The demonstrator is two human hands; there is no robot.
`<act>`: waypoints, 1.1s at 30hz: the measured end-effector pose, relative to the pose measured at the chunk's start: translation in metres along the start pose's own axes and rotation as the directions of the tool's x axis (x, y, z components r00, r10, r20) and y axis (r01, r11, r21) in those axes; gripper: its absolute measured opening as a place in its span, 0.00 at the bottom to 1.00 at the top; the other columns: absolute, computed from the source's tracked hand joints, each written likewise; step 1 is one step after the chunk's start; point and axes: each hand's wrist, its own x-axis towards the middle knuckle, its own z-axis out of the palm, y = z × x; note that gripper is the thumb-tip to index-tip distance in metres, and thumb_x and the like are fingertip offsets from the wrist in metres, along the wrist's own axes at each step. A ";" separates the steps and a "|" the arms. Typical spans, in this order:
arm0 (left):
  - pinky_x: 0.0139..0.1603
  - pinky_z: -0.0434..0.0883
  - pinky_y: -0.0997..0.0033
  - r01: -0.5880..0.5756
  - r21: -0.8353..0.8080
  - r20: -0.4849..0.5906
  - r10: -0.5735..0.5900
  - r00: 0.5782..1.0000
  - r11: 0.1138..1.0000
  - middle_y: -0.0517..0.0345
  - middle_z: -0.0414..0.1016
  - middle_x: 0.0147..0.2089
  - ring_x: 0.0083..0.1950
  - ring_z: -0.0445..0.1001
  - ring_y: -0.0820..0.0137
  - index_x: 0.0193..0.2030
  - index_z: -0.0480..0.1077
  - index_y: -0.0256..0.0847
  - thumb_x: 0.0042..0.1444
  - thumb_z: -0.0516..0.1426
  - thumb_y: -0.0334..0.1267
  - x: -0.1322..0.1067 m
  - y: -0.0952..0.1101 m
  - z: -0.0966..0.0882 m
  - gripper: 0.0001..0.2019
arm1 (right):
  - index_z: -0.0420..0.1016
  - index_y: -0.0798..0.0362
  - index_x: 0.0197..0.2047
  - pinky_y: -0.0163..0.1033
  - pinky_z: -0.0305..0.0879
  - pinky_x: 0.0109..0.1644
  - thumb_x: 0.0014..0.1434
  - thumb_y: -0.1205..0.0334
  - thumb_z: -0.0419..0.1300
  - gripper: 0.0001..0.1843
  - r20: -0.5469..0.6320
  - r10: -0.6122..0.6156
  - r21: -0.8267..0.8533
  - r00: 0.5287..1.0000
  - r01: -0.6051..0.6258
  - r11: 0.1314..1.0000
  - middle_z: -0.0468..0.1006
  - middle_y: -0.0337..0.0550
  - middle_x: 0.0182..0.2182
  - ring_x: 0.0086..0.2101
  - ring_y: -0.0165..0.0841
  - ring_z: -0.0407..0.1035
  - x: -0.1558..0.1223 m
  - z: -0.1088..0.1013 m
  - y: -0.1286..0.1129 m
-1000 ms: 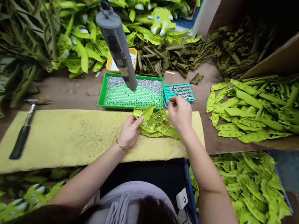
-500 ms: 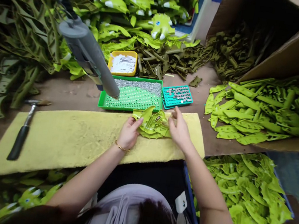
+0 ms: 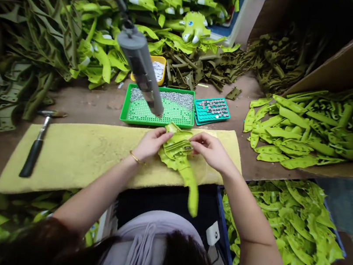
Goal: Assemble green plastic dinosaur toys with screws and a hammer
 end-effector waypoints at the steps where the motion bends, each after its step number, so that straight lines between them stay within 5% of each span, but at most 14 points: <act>1: 0.39 0.70 0.66 -0.041 0.131 0.004 0.041 0.999 0.991 0.57 0.74 0.27 0.31 0.72 0.65 0.30 0.74 0.37 0.42 0.67 0.49 0.003 0.007 -0.006 0.17 | 0.73 0.53 0.36 0.39 0.70 0.38 0.51 0.55 0.63 0.12 0.067 0.039 0.041 0.997 -0.042 0.998 0.75 0.38 0.29 0.29 0.29 0.71 -0.001 0.004 0.001; 3: 0.45 0.69 0.62 -0.174 0.399 -0.052 0.211 0.976 0.900 0.54 0.75 0.32 0.36 0.72 0.63 0.33 0.75 0.38 0.45 0.67 0.46 -0.003 0.019 -0.014 0.14 | 0.74 0.54 0.36 0.40 0.71 0.40 0.50 0.56 0.64 0.12 0.157 0.094 0.053 0.983 -0.104 0.993 0.77 0.39 0.30 0.31 0.29 0.72 -0.003 0.012 0.006; 5: 0.54 0.66 0.57 -0.252 0.673 -0.070 0.399 0.914 0.695 0.49 0.74 0.40 0.45 0.71 0.59 0.41 0.74 0.38 0.54 0.61 0.45 -0.028 0.023 -0.017 0.13 | 0.73 0.54 0.36 0.40 0.71 0.41 0.50 0.58 0.64 0.10 0.193 0.088 -0.004 0.977 -0.089 0.996 0.77 0.40 0.31 0.33 0.30 0.72 -0.005 0.019 0.014; 8: 0.50 0.68 0.52 -0.214 0.913 0.070 0.384 0.921 0.348 0.42 0.70 0.44 0.48 0.69 0.54 0.51 0.70 0.34 0.57 0.57 0.50 -0.083 0.011 -0.014 0.22 | 0.72 0.53 0.35 0.39 0.70 0.41 0.55 0.63 0.58 0.04 0.201 -0.068 -0.256 0.977 0.120 0.959 0.74 0.42 0.34 0.35 0.30 0.71 -0.010 0.024 0.020; 10: 0.48 0.70 0.53 -0.253 0.940 0.183 0.287 0.940 0.230 0.41 0.68 0.46 0.48 0.69 0.53 0.56 0.66 0.33 0.55 0.60 0.49 -0.113 -0.002 -0.013 0.27 | 0.72 0.53 0.37 0.40 0.69 0.43 0.59 0.67 0.54 0.06 0.255 -0.215 -0.467 0.943 0.315 0.826 0.73 0.44 0.36 0.38 0.32 0.70 -0.015 0.025 0.019; 13: 0.51 0.71 0.55 -0.341 0.923 0.297 0.233 0.926 0.181 0.40 0.66 0.54 0.53 0.68 0.56 0.59 0.63 0.37 0.58 0.57 0.37 -0.128 -0.014 -0.018 0.22 | 0.73 0.53 0.41 0.45 0.68 0.48 0.61 0.69 0.52 0.10 0.413 -0.347 -0.686 0.842 0.538 0.490 0.74 0.50 0.43 0.45 0.38 0.68 -0.022 0.029 0.015; 16: 0.54 0.70 0.57 -0.444 0.884 0.405 0.240 0.883 0.144 0.41 0.65 0.58 0.55 0.68 0.59 0.58 0.64 0.39 0.59 0.51 0.28 -0.111 -0.009 -0.030 0.19 | 0.73 0.54 0.42 0.49 0.67 0.51 0.61 0.70 0.54 0.09 0.546 -0.390 -0.744 0.741 0.643 0.181 0.75 0.52 0.48 0.48 0.43 0.67 -0.024 0.038 0.015; 18: 0.55 0.70 0.57 -0.509 0.852 0.466 0.268 0.843 0.123 0.43 0.67 0.57 0.55 0.69 0.60 0.55 0.66 0.40 0.60 0.51 0.30 -0.089 0.004 -0.048 0.17 | 0.73 0.54 0.41 0.48 0.68 0.50 0.60 0.70 0.54 0.08 0.569 -0.417 -0.743 0.709 0.660 0.109 0.76 0.51 0.48 0.48 0.42 0.68 -0.023 0.045 0.018; 20: 0.56 0.69 0.57 -0.485 0.864 0.416 0.353 0.838 0.135 0.44 0.68 0.56 0.55 0.69 0.60 0.52 0.68 0.39 0.60 0.53 0.36 -0.062 0.023 -0.078 0.14 | 0.72 0.53 0.40 0.47 0.69 0.48 0.61 0.68 0.55 0.06 0.532 -0.463 -0.737 0.709 0.657 0.158 0.77 0.49 0.45 0.45 0.41 0.69 -0.019 0.050 0.020; 23: 0.56 0.68 0.55 -0.160 0.964 0.028 0.512 0.858 0.214 0.44 0.71 0.51 0.53 0.69 0.58 0.49 0.70 0.37 0.60 0.51 0.35 -0.017 0.058 -0.143 0.13 | 0.70 0.52 0.39 0.43 0.71 0.45 0.62 0.65 0.54 0.04 0.401 -0.516 -0.680 0.757 0.624 0.386 0.78 0.47 0.41 0.42 0.37 0.72 -0.015 0.053 0.021; 25: 0.57 0.65 0.52 0.121 0.955 -0.263 0.586 0.766 0.271 0.41 0.70 0.51 0.54 0.68 0.54 0.50 0.70 0.35 0.59 0.51 0.34 0.013 0.080 -0.187 0.14 | 0.68 0.51 0.37 0.41 0.72 0.43 0.63 0.64 0.53 0.04 0.294 -0.496 -0.620 0.817 0.558 0.552 0.79 0.47 0.39 0.40 0.35 0.73 -0.013 0.054 0.022; 27: 0.59 0.62 0.50 0.275 0.916 -0.401 0.621 0.674 0.293 0.36 0.68 0.54 0.58 0.65 0.50 0.53 0.69 0.34 0.58 0.53 0.39 0.039 0.097 -0.217 0.18 | 0.67 0.51 0.34 0.40 0.72 0.41 0.62 0.61 0.54 0.05 0.198 -0.429 -0.550 0.881 0.462 0.696 0.79 0.47 0.39 0.40 0.34 0.75 -0.013 0.056 0.024; 30: 0.60 0.60 0.48 0.358 0.888 -0.458 0.627 0.630 0.289 0.34 0.67 0.56 0.59 0.63 0.46 0.56 0.66 0.32 0.56 0.55 0.48 0.074 0.116 -0.234 0.26 | 0.66 0.50 0.30 0.39 0.73 0.39 0.59 0.55 0.58 0.11 0.098 -0.313 -0.438 0.945 0.324 0.839 0.79 0.45 0.34 0.36 0.34 0.75 -0.012 0.063 0.030; 33: 0.59 0.61 0.50 0.392 0.874 -0.485 0.547 0.682 0.286 0.33 0.69 0.55 0.59 0.65 0.46 0.58 0.64 0.30 0.56 0.55 0.45 0.097 0.127 -0.233 0.26 | 0.69 0.51 0.29 0.39 0.72 0.35 0.56 0.50 0.60 0.13 -0.011 -0.253 -0.382 0.968 0.229 0.895 0.78 0.43 0.27 0.29 0.34 0.74 -0.011 0.068 0.034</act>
